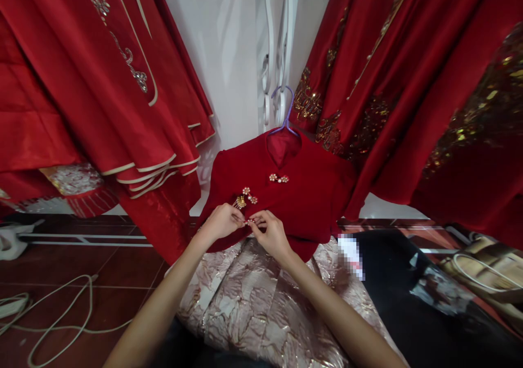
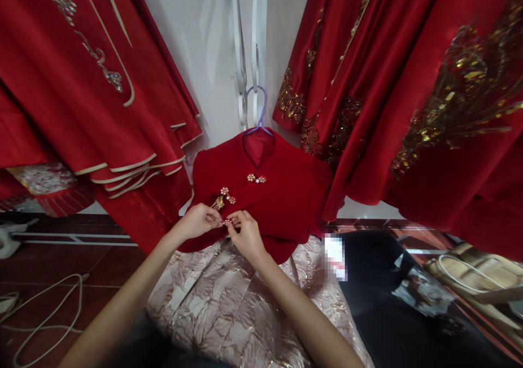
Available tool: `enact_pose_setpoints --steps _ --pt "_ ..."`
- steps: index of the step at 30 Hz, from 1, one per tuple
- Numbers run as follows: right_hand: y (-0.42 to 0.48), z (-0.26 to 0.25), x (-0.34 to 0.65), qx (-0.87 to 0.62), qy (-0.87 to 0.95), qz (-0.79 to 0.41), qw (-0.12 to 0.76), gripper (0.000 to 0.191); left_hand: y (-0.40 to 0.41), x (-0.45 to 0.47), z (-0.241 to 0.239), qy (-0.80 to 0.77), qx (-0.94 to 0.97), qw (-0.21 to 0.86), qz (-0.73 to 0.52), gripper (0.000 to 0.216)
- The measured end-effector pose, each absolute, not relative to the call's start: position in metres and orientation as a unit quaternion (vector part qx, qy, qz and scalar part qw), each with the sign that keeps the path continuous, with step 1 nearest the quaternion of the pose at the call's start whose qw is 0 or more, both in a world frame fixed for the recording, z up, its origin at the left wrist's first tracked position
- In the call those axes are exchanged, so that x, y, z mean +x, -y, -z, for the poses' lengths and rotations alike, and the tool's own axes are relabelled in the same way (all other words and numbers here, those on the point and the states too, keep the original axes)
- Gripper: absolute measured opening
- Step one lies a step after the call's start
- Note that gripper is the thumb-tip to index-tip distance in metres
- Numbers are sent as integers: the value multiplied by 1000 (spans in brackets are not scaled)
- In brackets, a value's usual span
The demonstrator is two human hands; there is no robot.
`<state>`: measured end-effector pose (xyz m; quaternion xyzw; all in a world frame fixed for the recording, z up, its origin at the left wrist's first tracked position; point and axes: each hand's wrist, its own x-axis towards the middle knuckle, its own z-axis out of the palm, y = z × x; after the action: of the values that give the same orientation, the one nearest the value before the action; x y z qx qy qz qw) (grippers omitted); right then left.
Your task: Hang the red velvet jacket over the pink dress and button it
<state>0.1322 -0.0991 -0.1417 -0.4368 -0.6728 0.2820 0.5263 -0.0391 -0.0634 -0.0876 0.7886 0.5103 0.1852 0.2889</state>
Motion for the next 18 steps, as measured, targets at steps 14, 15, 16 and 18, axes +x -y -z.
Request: enact_pose_setpoints --steps 14,15,16,18 --pt "111 123 168 -454 708 -314 440 17 60 -52 75 -491 774 331 -225 24" --pt "114 118 175 -463 706 -314 435 15 61 -53 72 -498 772 324 -226 23" --pt "117 114 182 -469 704 -312 432 13 62 -54 69 -501 773 319 -224 21" --pt "121 104 191 -477 698 -304 438 11 64 -56 66 -498 779 315 -214 18"
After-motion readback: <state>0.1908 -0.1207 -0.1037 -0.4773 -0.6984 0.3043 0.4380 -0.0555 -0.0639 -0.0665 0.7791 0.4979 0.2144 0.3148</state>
